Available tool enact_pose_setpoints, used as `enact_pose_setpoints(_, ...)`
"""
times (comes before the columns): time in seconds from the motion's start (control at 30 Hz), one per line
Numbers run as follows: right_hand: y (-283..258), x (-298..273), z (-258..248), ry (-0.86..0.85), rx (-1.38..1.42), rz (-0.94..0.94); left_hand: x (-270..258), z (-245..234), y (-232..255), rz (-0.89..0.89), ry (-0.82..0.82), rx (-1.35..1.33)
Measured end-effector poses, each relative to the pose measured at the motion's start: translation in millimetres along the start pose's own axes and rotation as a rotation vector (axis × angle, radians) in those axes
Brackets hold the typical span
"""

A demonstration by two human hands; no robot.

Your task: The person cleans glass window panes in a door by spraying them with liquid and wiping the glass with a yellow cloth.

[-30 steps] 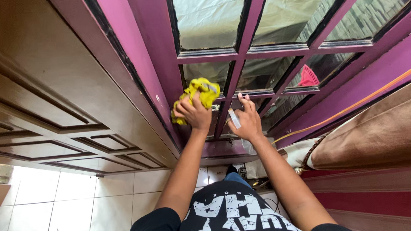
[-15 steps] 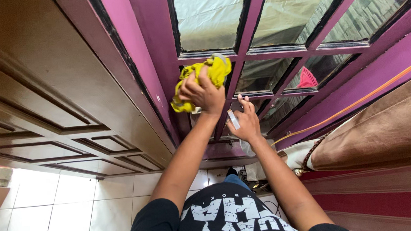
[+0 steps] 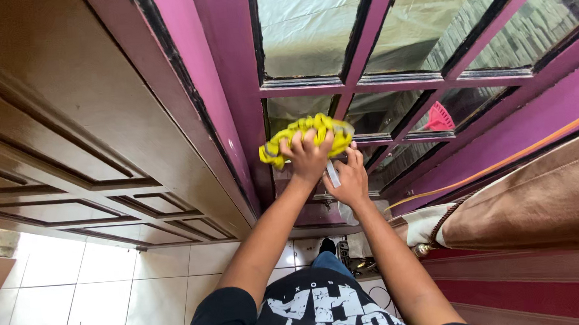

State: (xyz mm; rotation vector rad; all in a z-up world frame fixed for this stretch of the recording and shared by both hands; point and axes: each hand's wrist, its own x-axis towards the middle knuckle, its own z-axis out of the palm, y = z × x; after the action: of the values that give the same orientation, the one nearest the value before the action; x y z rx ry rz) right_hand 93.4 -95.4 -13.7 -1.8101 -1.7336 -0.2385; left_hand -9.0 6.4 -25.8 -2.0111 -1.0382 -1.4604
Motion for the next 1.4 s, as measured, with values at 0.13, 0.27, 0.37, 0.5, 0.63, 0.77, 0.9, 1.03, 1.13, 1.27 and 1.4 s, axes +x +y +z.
enact_pose_setpoints(0.13,0,4,-2,0.045,0.006,-0.036,-29,-1,-12,0.103,-0.075,-0.013)
enact_pose_setpoints(0.27,0,0,3,0.032,-0.016,-0.026,1,-12,-20,0.088,-0.097,-0.017)
enact_pose_setpoints(0.37,-3,4,4,0.045,-0.009,-0.002,51,-27,-28,0.068,0.013,-0.064)
enact_pose_setpoints(0.5,-6,2,2,0.031,-0.07,0.02,94,-47,-30,-0.01,0.099,-0.009)
enact_pose_setpoints(0.63,-5,6,-6,0.07,-0.057,-0.008,96,-55,-44,-0.152,0.177,0.037)
enact_pose_setpoints(0.77,-2,4,-5,0.039,-0.075,0.001,69,-48,-41,-0.188,0.144,0.085)
enact_pose_setpoints(0.9,3,3,-7,-0.017,-0.063,0.046,8,-27,-37,-0.282,0.03,0.125)
enact_pose_setpoints(1.03,2,7,-15,-0.022,0.011,0.018,-52,-16,-28,-0.304,-0.01,0.092)
enact_pose_setpoints(1.13,9,4,-19,-0.073,0.098,0.014,-53,-17,-8,-0.523,-0.201,-0.001)
enact_pose_setpoints(1.27,23,-4,-18,0.092,0.204,-0.042,-24,-24,8,-0.522,-0.286,0.081)
enact_pose_setpoints(1.4,18,-15,-19,0.137,0.613,0.284,-1,-29,22,-0.42,-0.478,-0.02)
